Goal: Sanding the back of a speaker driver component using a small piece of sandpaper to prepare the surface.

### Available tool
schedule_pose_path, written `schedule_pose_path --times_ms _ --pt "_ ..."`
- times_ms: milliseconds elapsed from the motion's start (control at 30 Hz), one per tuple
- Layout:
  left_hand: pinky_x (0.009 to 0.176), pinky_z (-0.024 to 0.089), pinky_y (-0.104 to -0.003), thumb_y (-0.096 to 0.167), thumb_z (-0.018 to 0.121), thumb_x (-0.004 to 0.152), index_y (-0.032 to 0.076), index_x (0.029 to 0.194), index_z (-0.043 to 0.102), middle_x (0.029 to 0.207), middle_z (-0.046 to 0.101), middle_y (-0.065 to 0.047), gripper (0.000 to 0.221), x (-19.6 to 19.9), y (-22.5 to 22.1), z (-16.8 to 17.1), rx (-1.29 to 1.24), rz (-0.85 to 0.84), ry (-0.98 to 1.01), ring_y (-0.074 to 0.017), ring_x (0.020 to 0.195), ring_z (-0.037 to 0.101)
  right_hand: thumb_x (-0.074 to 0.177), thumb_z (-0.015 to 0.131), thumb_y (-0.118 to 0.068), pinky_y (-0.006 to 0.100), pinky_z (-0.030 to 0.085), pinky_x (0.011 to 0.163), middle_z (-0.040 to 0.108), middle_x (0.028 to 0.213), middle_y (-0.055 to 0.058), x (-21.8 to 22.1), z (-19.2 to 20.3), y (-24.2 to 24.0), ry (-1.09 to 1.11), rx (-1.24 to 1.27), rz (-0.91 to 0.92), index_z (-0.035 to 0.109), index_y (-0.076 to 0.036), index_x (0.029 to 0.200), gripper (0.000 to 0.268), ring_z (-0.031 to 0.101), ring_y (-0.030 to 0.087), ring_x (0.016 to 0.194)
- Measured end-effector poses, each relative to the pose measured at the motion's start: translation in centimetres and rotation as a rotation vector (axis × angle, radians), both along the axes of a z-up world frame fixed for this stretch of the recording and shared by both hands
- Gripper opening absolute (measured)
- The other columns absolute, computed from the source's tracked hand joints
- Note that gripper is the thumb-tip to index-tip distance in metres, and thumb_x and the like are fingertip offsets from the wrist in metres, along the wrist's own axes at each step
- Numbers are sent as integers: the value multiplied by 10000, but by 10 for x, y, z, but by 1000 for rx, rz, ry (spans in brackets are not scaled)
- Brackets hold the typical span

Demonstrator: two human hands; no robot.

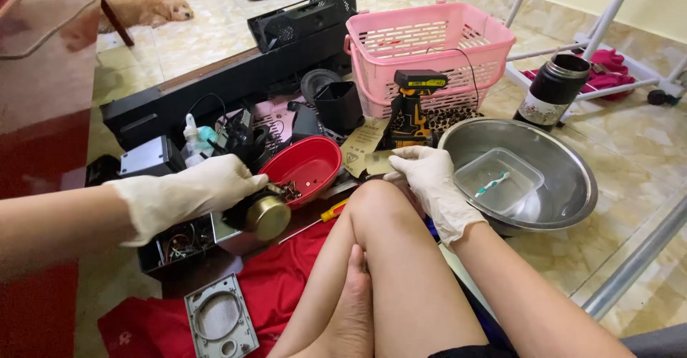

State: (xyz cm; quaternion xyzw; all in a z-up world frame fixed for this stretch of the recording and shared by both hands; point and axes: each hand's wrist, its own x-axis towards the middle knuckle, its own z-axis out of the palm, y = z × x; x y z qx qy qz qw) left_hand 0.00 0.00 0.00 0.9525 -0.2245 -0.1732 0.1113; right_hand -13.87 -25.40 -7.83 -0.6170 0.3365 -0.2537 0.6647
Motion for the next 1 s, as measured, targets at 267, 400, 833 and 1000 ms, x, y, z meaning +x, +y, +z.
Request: schedule_pose_path --times_ms 267,400,833,1000 --pt "810 486 -380 437 544 782 147 908 720 918 677 -174 362 14 -9 -21 10 50 -8 -309 964 623 710 733 -95 292 563 523 620 761 130 2 -11 8 -62 105 147 547 5 1099 442 663 261 597" --pt "821 486 -363 438 540 795 163 909 727 920 688 -139 351 16 1 -10 89 44 -28 -271 952 640 706 725 -51 346 578 507 531 685 80 5 -32 3 -133 165 194 547 -61 1185 511 653 315 573" --pt "854 471 -389 494 532 773 182 913 718 964 676 -145 389 12 -10 -46 92 16 66 -297 1009 606 709 731 -105 269 550 596 679 805 94 2 -27 4 -50 265 157 643 -18 997 313 662 205 603" --pt "850 469 -386 435 525 790 130 871 714 953 670 -153 368 4 -23 -60 68 -8 121 -297 1015 602 700 700 -5 325 553 655 674 850 153 2 -45 -10 -64 274 96 673 -73 970 280 672 257 681"
